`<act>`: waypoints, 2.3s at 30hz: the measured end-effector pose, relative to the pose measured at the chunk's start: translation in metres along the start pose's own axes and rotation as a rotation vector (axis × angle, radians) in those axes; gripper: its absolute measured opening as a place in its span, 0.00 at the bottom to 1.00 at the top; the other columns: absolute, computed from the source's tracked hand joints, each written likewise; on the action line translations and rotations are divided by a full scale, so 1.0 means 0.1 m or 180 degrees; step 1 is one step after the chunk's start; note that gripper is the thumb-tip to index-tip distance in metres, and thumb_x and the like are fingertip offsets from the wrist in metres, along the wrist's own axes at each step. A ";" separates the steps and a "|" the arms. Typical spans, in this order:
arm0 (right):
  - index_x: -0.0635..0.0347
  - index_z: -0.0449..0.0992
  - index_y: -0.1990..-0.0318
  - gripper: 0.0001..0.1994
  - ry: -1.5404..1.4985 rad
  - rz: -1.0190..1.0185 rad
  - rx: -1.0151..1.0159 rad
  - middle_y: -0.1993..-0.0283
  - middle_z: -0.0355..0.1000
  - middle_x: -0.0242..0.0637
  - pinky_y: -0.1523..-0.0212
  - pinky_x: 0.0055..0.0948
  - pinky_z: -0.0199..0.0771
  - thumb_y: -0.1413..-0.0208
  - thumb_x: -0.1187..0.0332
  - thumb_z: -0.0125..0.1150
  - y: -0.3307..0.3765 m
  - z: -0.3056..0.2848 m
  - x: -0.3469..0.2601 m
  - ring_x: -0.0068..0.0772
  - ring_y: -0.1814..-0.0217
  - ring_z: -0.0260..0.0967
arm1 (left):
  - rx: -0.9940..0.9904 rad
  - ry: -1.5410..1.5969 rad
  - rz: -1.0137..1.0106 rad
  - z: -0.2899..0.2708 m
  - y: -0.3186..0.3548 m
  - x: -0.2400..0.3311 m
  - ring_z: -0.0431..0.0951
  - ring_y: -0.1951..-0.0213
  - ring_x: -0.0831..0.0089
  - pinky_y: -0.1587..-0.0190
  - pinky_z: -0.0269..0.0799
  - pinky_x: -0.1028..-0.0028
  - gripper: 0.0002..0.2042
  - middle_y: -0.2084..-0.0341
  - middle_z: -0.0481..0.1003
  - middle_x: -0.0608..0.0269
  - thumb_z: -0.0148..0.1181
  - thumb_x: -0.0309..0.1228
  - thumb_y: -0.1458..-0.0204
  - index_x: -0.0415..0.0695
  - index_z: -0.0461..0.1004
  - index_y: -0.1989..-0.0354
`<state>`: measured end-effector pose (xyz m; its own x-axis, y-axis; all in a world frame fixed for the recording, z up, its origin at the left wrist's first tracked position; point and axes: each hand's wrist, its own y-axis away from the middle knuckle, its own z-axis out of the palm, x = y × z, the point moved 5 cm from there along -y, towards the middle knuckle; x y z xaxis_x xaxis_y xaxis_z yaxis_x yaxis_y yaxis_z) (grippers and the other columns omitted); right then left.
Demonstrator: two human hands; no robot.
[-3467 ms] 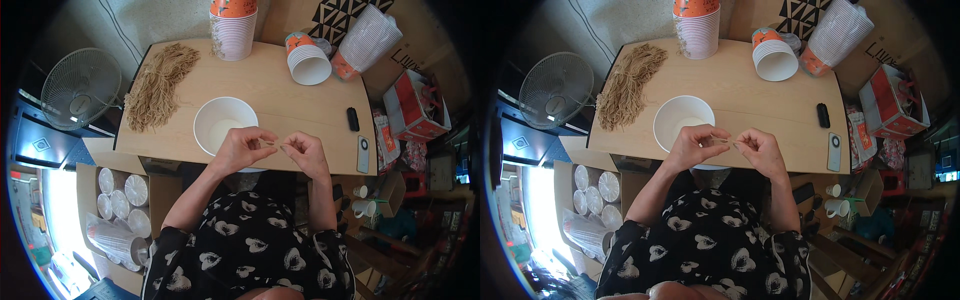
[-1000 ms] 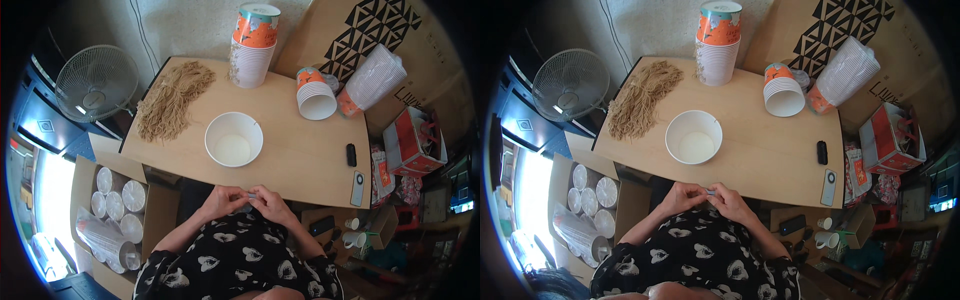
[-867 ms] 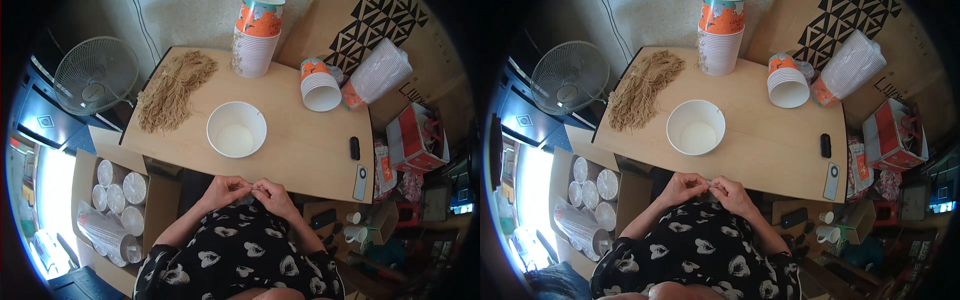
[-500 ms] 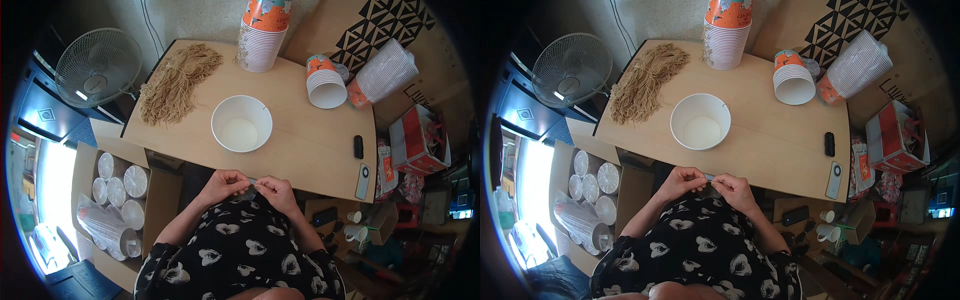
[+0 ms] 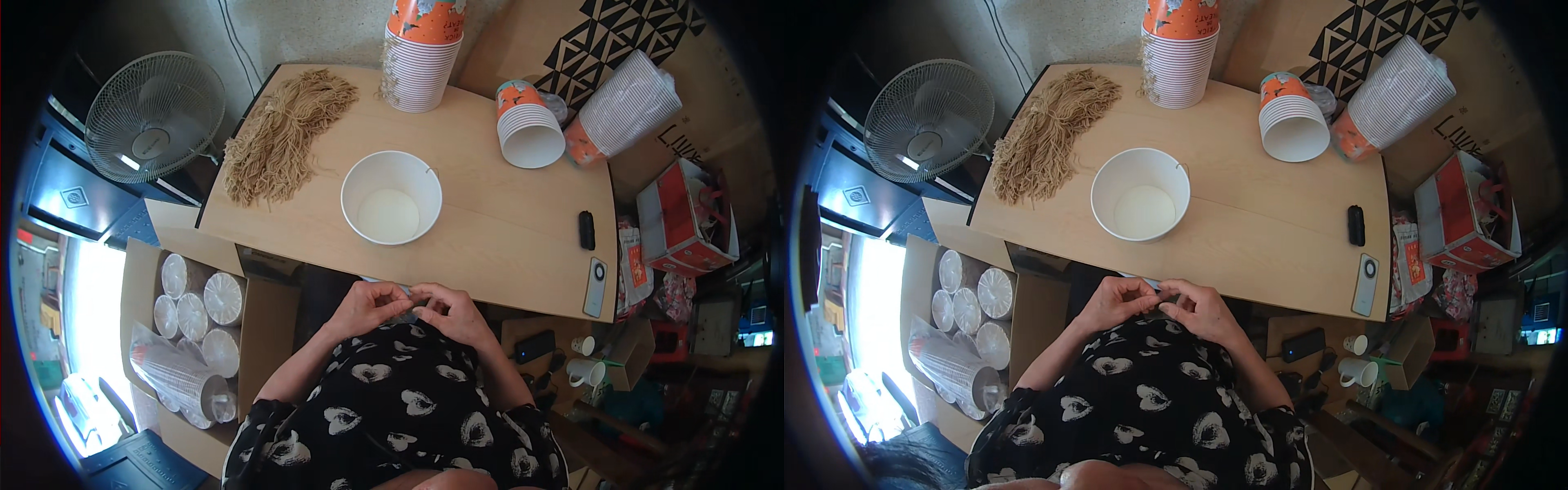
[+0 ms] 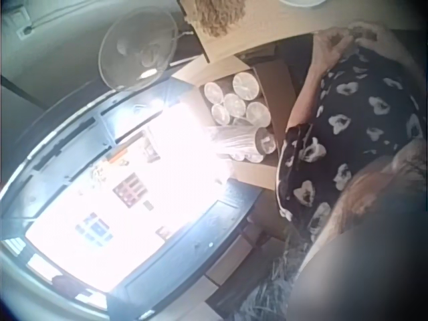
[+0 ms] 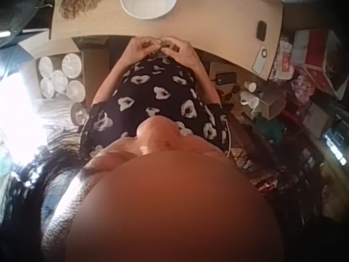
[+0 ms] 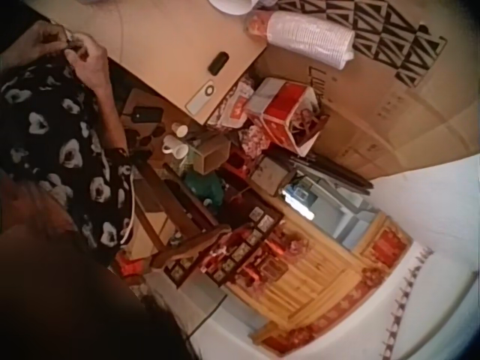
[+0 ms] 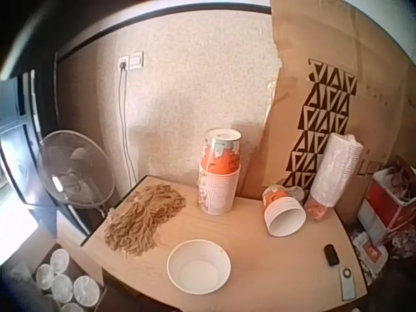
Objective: Attaching thin strings to individual paper cups in a manufacturing or assembly setting.
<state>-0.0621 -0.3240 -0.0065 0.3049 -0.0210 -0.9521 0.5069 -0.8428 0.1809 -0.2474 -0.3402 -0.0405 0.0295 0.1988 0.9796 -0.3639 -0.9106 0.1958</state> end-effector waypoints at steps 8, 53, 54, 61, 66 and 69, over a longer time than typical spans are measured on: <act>0.67 0.78 0.52 0.12 -0.0625 0.0103 -0.0115 0.64 0.76 0.28 0.65 0.18 0.70 0.39 0.70 0.66 0.01 0.03 0.32 0.14 0.67 0.68 | -0.0067 -0.0012 -0.0055 0.03 -0.06 0.11 0.74 0.72 0.89 0.70 0.70 0.83 0.07 0.75 0.79 0.72 0.65 0.29 0.38 0.37 0.81 0.63; 0.65 0.78 0.62 0.05 0.0753 -0.1886 0.2046 0.73 0.75 0.39 0.76 0.25 0.72 0.45 0.79 0.67 -0.57 -0.12 -0.84 0.29 0.78 0.73 | 0.0636 -0.1265 0.0882 -0.91 -0.38 1.09 0.82 0.64 0.79 0.61 0.77 0.74 0.08 0.70 0.82 0.60 0.60 0.25 0.39 0.35 0.80 0.54; 0.64 0.78 0.62 0.05 0.0827 -0.1923 0.2035 0.73 0.76 0.39 0.77 0.25 0.71 0.45 0.78 0.67 -0.57 -0.09 -0.86 0.29 0.78 0.73 | 0.0636 -0.1265 0.0882 -0.90 -0.38 1.10 0.82 0.64 0.79 0.61 0.77 0.74 0.08 0.70 0.82 0.60 0.60 0.25 0.39 0.35 0.80 0.54; 0.63 0.77 0.64 0.05 0.0988 -0.1994 0.2069 0.73 0.76 0.39 0.77 0.27 0.71 0.46 0.78 0.68 -0.60 -0.06 -0.88 0.32 0.78 0.73 | 0.0776 -0.1395 0.0903 -0.79 -0.35 1.16 0.82 0.69 0.76 0.62 0.78 0.73 0.08 0.72 0.82 0.56 0.63 0.26 0.41 0.35 0.80 0.58; 0.63 0.77 0.65 0.04 0.0970 -0.1947 0.2099 0.75 0.75 0.38 0.78 0.29 0.69 0.46 0.77 0.68 -0.62 -0.05 -0.84 0.32 0.79 0.72 | 0.0763 -0.1374 0.0996 -0.75 -0.33 1.17 0.83 0.69 0.73 0.61 0.79 0.71 0.08 0.71 0.82 0.54 0.64 0.26 0.42 0.35 0.80 0.57; 0.63 0.76 0.66 0.04 0.0993 -0.1873 0.2065 0.75 0.75 0.38 0.78 0.29 0.68 0.45 0.77 0.68 -0.63 -0.05 -0.81 0.32 0.79 0.72 | 0.0783 -0.1493 0.1040 -0.71 -0.30 1.22 0.84 0.68 0.71 0.61 0.80 0.71 0.08 0.70 0.82 0.52 0.64 0.25 0.42 0.35 0.80 0.57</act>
<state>-0.1143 -0.2665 0.0606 0.3925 0.5715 -0.7206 0.1273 -0.8097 -0.5728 -0.2989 -0.2624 0.0702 0.3789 -0.2338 0.8954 -0.1996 -0.9654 -0.1676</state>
